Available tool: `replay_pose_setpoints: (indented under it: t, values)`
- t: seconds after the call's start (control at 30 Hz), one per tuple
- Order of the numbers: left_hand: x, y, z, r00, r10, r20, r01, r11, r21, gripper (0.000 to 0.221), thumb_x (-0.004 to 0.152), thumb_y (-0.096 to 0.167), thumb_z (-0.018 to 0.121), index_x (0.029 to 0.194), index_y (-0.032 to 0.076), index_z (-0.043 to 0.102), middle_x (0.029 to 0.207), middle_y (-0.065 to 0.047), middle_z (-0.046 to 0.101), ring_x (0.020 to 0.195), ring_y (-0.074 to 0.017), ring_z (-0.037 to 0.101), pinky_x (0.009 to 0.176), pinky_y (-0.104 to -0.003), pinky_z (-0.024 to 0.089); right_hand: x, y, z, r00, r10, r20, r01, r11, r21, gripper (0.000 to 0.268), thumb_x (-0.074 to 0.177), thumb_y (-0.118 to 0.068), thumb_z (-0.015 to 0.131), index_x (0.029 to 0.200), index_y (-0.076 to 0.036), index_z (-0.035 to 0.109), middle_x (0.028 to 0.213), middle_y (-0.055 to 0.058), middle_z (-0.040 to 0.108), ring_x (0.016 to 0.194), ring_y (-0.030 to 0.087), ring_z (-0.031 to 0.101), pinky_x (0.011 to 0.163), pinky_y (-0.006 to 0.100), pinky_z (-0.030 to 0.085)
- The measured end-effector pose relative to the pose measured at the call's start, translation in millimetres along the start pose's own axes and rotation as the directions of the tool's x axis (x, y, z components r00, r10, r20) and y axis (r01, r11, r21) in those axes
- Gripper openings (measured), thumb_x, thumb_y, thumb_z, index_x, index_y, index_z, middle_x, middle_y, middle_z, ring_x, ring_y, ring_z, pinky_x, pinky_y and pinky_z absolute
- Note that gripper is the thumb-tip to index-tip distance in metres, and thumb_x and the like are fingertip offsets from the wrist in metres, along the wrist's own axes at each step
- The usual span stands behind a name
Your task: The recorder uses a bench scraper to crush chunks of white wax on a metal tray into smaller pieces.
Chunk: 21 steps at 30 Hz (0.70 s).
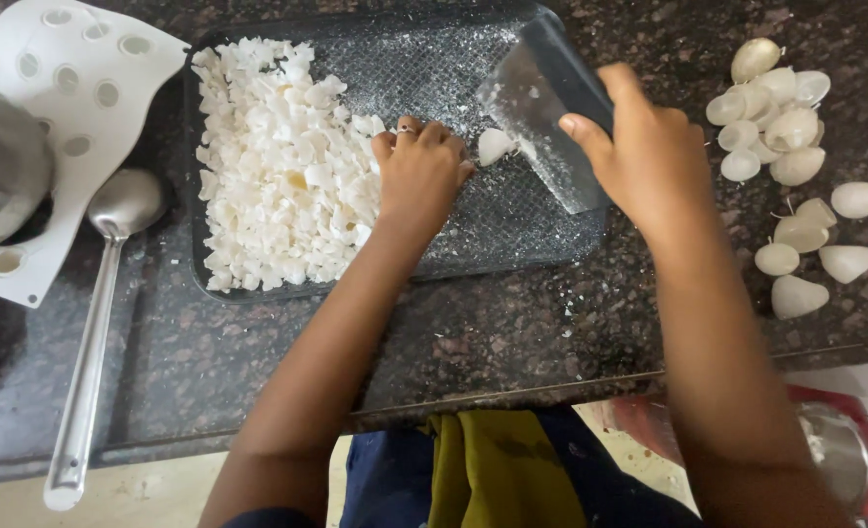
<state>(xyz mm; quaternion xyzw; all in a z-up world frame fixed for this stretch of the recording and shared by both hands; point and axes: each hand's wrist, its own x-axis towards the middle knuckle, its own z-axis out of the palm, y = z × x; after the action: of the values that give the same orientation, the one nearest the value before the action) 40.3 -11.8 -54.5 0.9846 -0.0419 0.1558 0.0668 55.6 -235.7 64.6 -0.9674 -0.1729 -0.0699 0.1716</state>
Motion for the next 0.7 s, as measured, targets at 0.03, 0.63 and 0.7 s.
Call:
replay_pose_setpoints:
  t: [0.03,0.63,0.7]
  values:
    - [0,0,-2,1.000,0.000,-0.001,0.000,1.000,0.002,0.030,0.078,0.040,0.079,0.096,0.017,0.076,0.111,-0.003,0.070,0.112,-0.0291,0.057,0.090,-0.053,0.036,-1,2,0,1.000,0.000,-0.001,0.000,1.000,0.001,0.039,0.103,-0.040,0.072,0.128,-0.013,0.058,0.087,0.017,0.074,0.081,0.040,0.074,0.067,0.051,0.056]
    - [-41,-41,-68,0.980,-0.171,0.104,0.179,0.981,-0.077,0.015,0.089,0.042,0.075,0.096,0.031,0.082,0.078,-0.003,0.074,0.083,-0.0233,0.067,0.093,-0.050,0.035,7,-27,16,0.985,-0.173,0.022,0.174,0.968,-0.183,0.038,0.104,-0.040,0.067,0.123,-0.011,0.053,0.073,0.019,0.072,0.068,0.044,0.071,0.058,0.055,0.054]
    - [-50,-66,-88,0.965,-0.238,0.108,0.230,0.970,0.079,0.017,0.091,0.041,0.073,0.104,0.033,0.082,0.095,-0.001,0.077,0.096,-0.0254,0.064,0.094,-0.052,0.036,6,-25,15,0.989,-0.133,0.063,0.141,0.979,-0.145,0.040,0.104,-0.041,0.067,0.125,-0.011,0.053,0.077,0.019,0.073,0.071,0.043,0.072,0.060,0.055,0.054]
